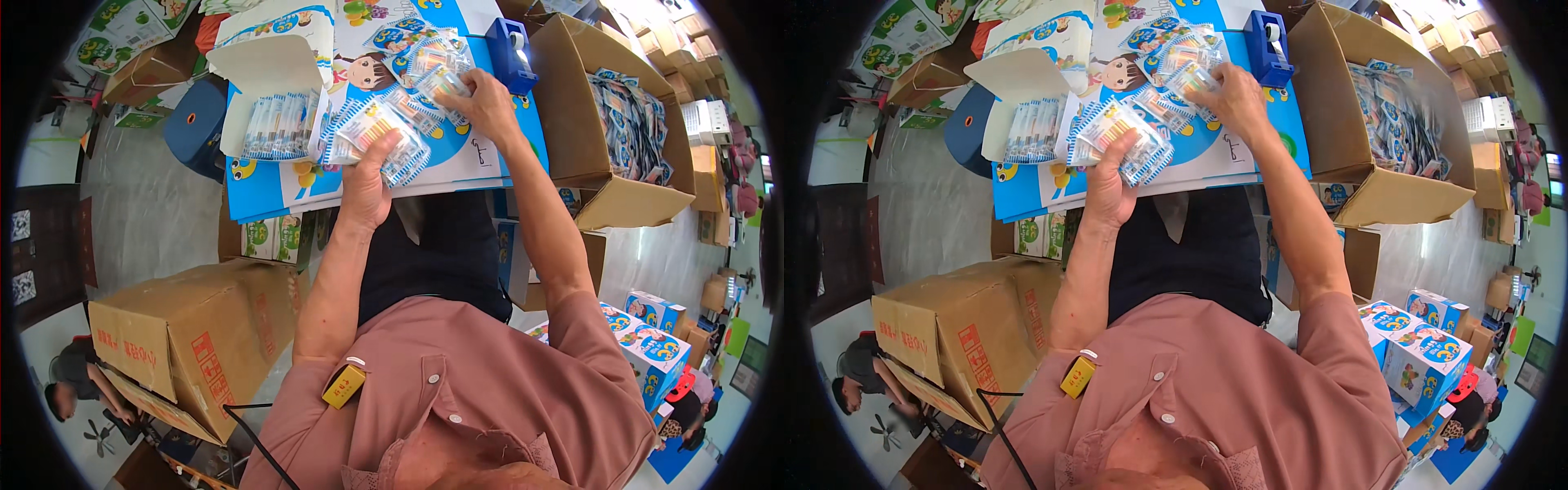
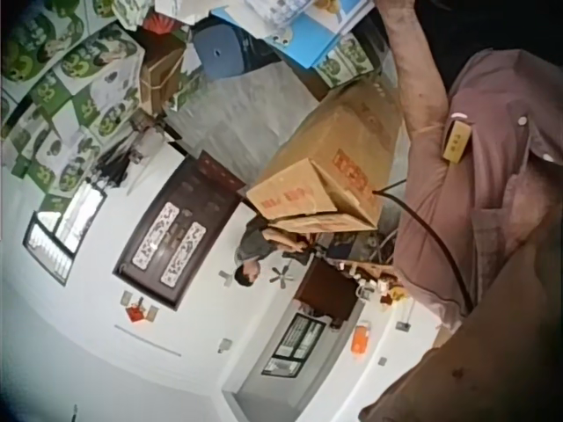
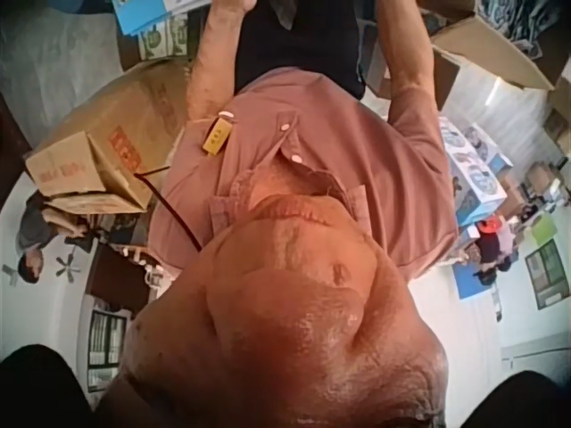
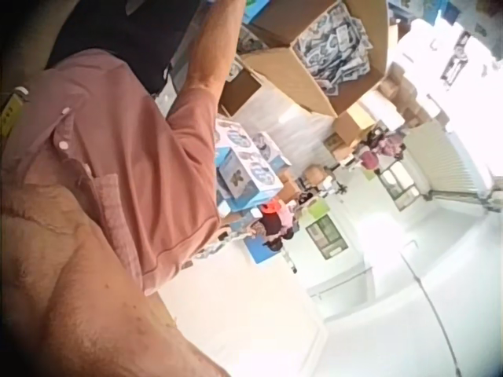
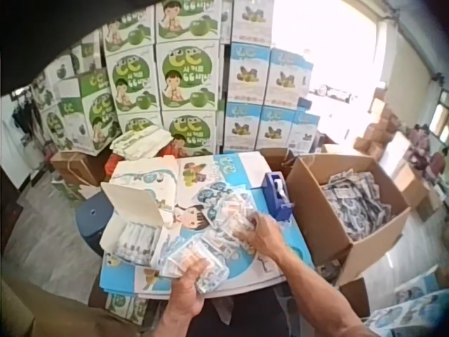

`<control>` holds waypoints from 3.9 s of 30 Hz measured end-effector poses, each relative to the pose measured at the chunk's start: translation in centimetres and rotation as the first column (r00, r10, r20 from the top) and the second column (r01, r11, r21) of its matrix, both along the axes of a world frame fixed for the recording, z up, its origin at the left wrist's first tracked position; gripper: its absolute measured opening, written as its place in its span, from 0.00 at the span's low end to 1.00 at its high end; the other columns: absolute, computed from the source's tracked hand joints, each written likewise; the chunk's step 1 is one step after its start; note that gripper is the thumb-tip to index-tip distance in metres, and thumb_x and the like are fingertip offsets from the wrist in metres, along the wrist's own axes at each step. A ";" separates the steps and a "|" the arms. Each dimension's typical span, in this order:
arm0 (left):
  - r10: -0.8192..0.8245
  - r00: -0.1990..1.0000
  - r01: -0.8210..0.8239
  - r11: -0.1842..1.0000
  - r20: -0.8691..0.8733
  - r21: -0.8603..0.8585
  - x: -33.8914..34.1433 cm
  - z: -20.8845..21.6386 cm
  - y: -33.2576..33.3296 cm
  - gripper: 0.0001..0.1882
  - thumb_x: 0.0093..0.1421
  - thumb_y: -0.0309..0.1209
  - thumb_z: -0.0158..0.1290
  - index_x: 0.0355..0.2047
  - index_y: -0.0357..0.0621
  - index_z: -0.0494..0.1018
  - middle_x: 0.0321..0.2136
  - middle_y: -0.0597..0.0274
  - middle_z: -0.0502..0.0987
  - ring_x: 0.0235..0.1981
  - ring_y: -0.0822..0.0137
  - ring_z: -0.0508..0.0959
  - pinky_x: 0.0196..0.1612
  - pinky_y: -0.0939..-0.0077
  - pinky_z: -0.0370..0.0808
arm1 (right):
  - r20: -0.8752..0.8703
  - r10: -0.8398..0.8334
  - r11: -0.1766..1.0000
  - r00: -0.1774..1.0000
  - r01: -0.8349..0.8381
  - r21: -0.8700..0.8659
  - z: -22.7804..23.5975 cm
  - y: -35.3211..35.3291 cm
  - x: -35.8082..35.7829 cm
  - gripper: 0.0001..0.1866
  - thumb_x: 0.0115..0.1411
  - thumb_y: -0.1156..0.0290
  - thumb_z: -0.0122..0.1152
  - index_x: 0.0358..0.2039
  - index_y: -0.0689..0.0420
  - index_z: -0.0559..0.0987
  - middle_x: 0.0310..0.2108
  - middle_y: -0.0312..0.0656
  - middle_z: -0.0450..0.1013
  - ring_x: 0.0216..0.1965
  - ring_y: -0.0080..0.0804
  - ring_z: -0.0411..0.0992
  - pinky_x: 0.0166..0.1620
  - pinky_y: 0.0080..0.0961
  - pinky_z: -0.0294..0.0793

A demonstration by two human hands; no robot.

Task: Manual sorting and packing of small blue packets into cardboard boxes for distribution.

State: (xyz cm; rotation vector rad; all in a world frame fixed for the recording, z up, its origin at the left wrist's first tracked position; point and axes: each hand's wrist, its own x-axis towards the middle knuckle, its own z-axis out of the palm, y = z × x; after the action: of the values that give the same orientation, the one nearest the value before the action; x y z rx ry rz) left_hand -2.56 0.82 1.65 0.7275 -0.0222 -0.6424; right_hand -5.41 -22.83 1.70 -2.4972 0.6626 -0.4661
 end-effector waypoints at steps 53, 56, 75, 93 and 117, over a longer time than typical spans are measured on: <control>-0.440 0.543 -0.122 0.802 0.715 0.585 0.2 -0.9 0.6 0.75 0.41 0.19 0.77 0.75 0.45 0.29 0.59 0.51 0.68 0.60 0.57 0.74 0.57 0.63 0.79 | 0.672 -0.003 0.426 0.740 -0.608 0.670 -3.3 10.3 -4.7 0.28 0.73 0.49 0.46 0.58 0.61 0.73 0.52 0.42 0.73 0.52 0.27 0.71 0.57 0.24 0.69; -0.458 0.516 -0.152 0.782 0.723 0.604 0.0 -2.2 0.6 0.70 0.43 0.19 0.76 0.74 0.44 0.34 0.58 0.51 0.68 0.59 0.58 0.74 0.57 0.64 0.79 | 0.652 0.025 0.625 0.758 -0.521 0.581 -2.2 11.3 -5.5 0.23 0.73 0.56 0.49 0.58 0.61 0.73 0.49 0.40 0.73 0.49 0.24 0.71 0.54 0.23 0.70; -0.090 0.729 -0.234 0.899 0.678 0.371 0.5 -2.0 1.1 0.45 0.51 0.19 0.70 0.65 0.40 0.55 0.53 0.50 0.74 0.52 0.62 0.80 0.55 0.68 0.79 | -0.009 -0.115 0.993 0.993 0.115 0.018 3.8 -2.6 9.4 0.53 0.56 0.25 0.55 0.54 0.70 0.80 0.54 0.62 0.76 0.57 0.54 0.75 0.59 0.44 0.72; -0.243 0.792 -0.048 0.890 0.561 0.453 1.5 -2.1 2.3 0.36 0.52 0.20 0.70 0.59 0.42 0.64 0.48 0.54 0.81 0.49 0.67 0.82 0.51 0.71 0.81 | -0.039 0.273 0.936 0.961 -0.274 -0.221 0.6 0.6 16.1 0.26 0.57 0.55 0.75 0.49 0.61 0.82 0.45 0.52 0.82 0.44 0.43 0.82 0.50 0.37 0.78; -0.192 0.519 -0.280 0.882 0.833 0.378 1.2 -3.3 2.3 0.54 0.48 0.24 0.73 0.68 0.39 0.50 0.71 0.38 0.54 0.72 0.49 0.60 0.71 0.54 0.60 | 0.333 0.533 0.434 0.778 -0.589 0.682 1.1 7.8 0.1 0.33 0.74 0.45 0.43 0.62 0.61 0.72 0.55 0.48 0.75 0.56 0.36 0.73 0.62 0.31 0.68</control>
State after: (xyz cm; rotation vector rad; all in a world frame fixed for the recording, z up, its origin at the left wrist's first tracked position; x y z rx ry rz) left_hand -1.36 3.10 -1.67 1.4885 -0.8107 -0.1511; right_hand -5.28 -15.04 2.82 -1.6880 -0.0802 0.0222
